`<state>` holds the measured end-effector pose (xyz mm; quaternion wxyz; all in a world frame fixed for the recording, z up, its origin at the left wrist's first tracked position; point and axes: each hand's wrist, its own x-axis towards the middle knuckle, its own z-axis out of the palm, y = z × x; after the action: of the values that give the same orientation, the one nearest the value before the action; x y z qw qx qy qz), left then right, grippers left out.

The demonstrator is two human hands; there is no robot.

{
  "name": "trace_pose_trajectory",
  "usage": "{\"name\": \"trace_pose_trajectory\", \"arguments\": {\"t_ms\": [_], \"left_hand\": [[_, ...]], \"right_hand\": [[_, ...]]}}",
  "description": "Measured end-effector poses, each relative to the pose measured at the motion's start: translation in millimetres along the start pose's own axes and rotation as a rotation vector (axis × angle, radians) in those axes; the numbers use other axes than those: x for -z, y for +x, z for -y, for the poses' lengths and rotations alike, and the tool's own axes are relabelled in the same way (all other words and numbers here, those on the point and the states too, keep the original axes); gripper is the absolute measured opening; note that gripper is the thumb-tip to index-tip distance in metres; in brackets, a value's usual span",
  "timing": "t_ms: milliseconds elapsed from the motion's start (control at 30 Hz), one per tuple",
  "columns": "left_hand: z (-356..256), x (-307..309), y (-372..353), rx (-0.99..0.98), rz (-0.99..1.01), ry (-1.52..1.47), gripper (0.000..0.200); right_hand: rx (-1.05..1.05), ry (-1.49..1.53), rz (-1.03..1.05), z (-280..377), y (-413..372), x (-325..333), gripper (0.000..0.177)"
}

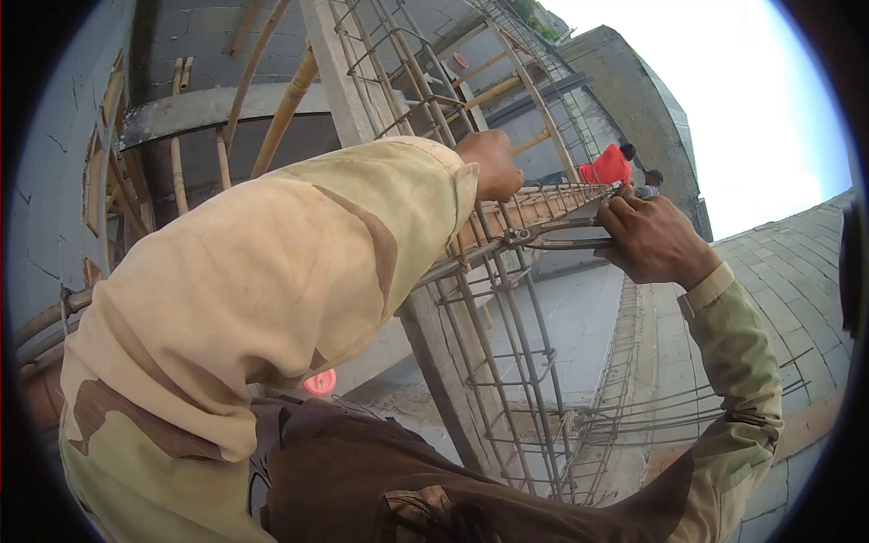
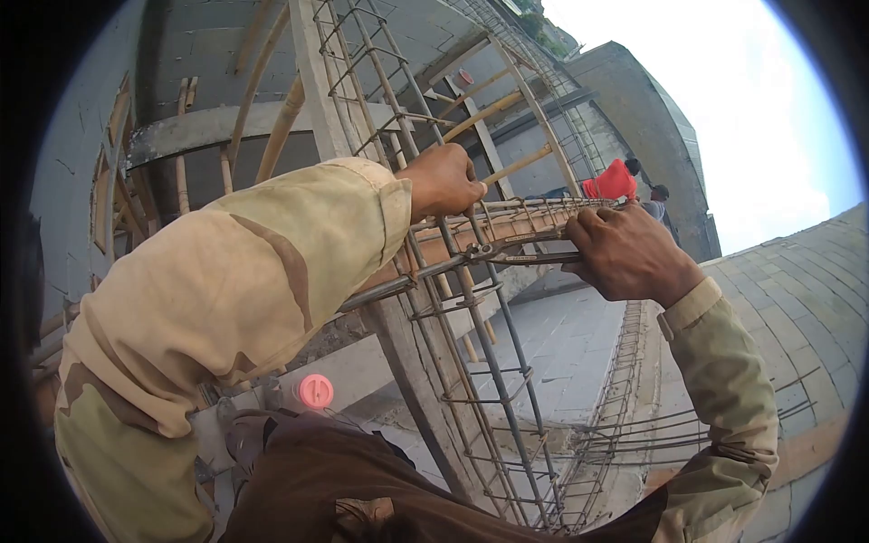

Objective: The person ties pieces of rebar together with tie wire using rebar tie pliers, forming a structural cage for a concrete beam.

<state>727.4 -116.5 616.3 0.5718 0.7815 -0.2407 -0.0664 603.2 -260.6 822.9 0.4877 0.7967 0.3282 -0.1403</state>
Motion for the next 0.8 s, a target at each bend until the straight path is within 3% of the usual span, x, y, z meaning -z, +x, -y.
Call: {"name": "trace_pose_trajectory", "arguments": {"t_ms": [67, 133, 167, 233, 267, 300, 367, 433, 500, 633, 700, 800], "left_hand": [[1, 0, 0, 0.009, -0.011, 0.034, 0.028], [1, -4, 5, 0.025, -0.012, 0.039, 0.028], [1, -5, 7, 0.021, 0.004, 0.041, 0.028], [4, -6, 10, 0.014, 0.030, 0.011, 0.028], [2, -4, 7, 0.012, 0.032, 0.023, 0.028], [2, -4, 8, 0.014, 0.032, 0.021, 0.028], [3, -5, 7, -0.002, 0.017, 0.024, 0.028], [0, -3, 4, 0.005, 0.006, 0.038, 0.028], [3, -3, 2, 0.018, -0.012, 0.049, 0.028], [-4, -3, 0, 0.018, 0.012, 0.020, 0.027], [-1, 1, -1, 0.038, 0.007, -0.012, 0.028], [-2, -4, -2, 0.031, 0.024, -0.017, 0.029]], "right_hand": [[-0.006, 0.070, -0.014, 1, 3, -1, 0.037], [-0.082, 0.026, -0.220, 9, 3, -6, 0.036], [-0.091, 0.037, -0.212, 14, 0, -7, 0.036], [-0.165, -0.135, -0.053, 23, -6, -3, 0.037], [-0.291, -0.018, 0.071, 38, -5, 8, 0.039], [-0.290, -0.018, 0.072, 43, 1, 23, 0.039], [-0.404, 0.041, 0.289, 50, 9, 40, 0.041], [-0.349, 0.015, 0.188, 17, 13, -7, 0.042], [-0.244, 0.045, -0.128, -10, 22, -55, 0.042], [-0.209, 0.019, -0.108, -15, 25, -44, 0.037], [-0.156, 0.042, -0.193, -15, 23, -50, 0.035], [-0.244, 0.050, -0.194, -9, 22, -56, 0.027]]}}
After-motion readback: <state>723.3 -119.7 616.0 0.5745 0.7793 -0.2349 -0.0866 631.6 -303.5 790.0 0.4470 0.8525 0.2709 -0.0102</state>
